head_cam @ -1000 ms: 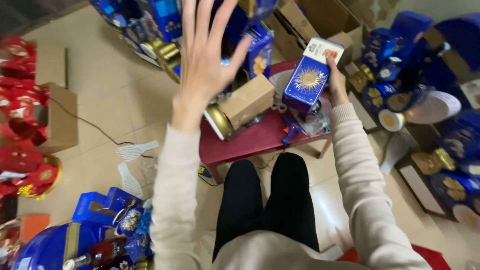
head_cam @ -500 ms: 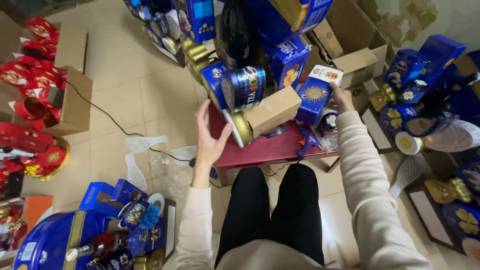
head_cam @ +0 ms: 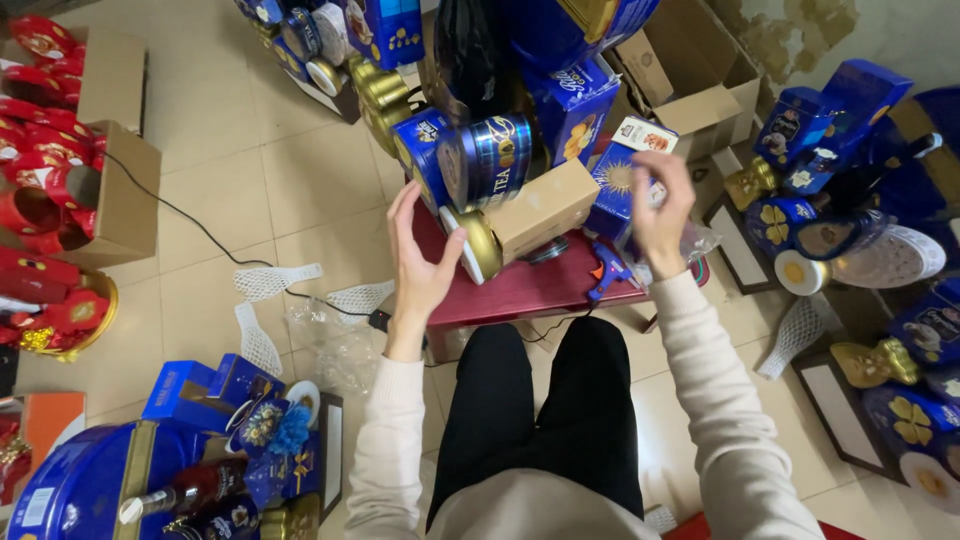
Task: Assembling gift sets by gluing tea tins and biscuit boxes onto a decorative base using a hot glue gun.
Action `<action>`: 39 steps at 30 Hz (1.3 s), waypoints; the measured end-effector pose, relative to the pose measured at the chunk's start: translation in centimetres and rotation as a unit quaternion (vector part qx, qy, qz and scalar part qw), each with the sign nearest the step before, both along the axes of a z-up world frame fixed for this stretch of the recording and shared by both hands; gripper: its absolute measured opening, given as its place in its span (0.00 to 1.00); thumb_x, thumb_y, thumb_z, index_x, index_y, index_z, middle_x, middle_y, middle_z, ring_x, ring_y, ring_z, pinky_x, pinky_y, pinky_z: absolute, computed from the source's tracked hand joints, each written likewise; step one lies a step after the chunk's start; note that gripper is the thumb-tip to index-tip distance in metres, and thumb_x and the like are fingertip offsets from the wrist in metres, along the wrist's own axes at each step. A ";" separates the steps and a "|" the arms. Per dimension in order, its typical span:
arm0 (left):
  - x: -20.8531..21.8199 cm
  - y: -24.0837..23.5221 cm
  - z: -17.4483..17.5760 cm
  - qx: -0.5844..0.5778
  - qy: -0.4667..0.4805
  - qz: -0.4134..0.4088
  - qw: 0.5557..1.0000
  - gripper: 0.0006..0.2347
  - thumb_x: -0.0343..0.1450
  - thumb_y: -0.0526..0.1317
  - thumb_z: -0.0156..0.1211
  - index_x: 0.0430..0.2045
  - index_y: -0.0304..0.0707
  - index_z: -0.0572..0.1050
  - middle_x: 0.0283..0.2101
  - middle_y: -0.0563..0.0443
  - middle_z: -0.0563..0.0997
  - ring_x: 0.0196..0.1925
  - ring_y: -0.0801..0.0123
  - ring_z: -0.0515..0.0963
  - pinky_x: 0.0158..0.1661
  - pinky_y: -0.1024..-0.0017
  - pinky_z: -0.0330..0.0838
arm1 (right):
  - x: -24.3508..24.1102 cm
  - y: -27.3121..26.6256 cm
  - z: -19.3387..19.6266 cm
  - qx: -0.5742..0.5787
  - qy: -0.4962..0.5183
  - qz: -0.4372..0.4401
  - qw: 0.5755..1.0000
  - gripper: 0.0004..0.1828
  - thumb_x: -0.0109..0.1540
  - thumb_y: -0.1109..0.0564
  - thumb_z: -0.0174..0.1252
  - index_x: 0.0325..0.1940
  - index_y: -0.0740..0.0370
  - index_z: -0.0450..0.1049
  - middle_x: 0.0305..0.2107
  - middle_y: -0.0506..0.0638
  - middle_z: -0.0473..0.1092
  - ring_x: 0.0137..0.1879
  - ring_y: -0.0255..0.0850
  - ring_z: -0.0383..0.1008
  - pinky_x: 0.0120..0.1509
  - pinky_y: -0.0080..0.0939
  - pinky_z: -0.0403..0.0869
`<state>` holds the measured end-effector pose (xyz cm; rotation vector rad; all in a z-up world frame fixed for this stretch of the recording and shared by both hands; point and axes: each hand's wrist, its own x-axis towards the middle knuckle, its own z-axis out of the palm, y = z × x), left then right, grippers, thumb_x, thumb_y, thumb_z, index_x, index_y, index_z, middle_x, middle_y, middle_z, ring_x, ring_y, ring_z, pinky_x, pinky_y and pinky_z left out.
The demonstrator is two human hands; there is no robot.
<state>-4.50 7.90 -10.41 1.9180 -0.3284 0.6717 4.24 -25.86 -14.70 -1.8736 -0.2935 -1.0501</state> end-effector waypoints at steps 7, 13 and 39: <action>1.3 -4.5 -0.4 -0.063 -0.054 0.029 0.996 0.48 0.65 0.46 0.79 0.75 0.42 0.47 0.74 0.34 0.51 0.77 0.41 0.53 0.72 0.46 0.51 | -3.2 7.6 8.0 -0.384 -0.044 0.235 0.892 0.38 0.59 0.38 0.67 0.61 0.70 0.72 0.53 0.66 0.71 0.64 0.60 0.71 0.68 0.57 0.70; 4.6 -5.9 1.5 -0.038 -0.089 0.047 0.994 0.56 0.59 0.45 0.86 0.75 0.42 0.42 0.76 0.35 0.50 0.79 0.41 0.56 0.76 0.46 0.54 | 0.3 9.9 5.2 -0.563 0.014 0.183 0.806 0.54 0.46 0.14 0.61 0.43 0.69 0.75 0.39 0.59 0.73 0.52 0.52 0.72 0.66 0.52 0.67; 7.6 -4.9 0.7 -0.003 -0.124 -0.018 0.992 0.48 0.57 0.57 0.84 0.68 0.40 0.59 0.67 0.39 0.62 0.72 0.48 0.65 0.72 0.52 0.57 | 1.2 8.6 1.8 -0.485 -0.189 0.100 0.848 0.45 0.55 0.15 0.50 0.38 0.63 0.69 0.25 0.53 0.64 0.39 0.46 0.71 0.54 0.44 0.71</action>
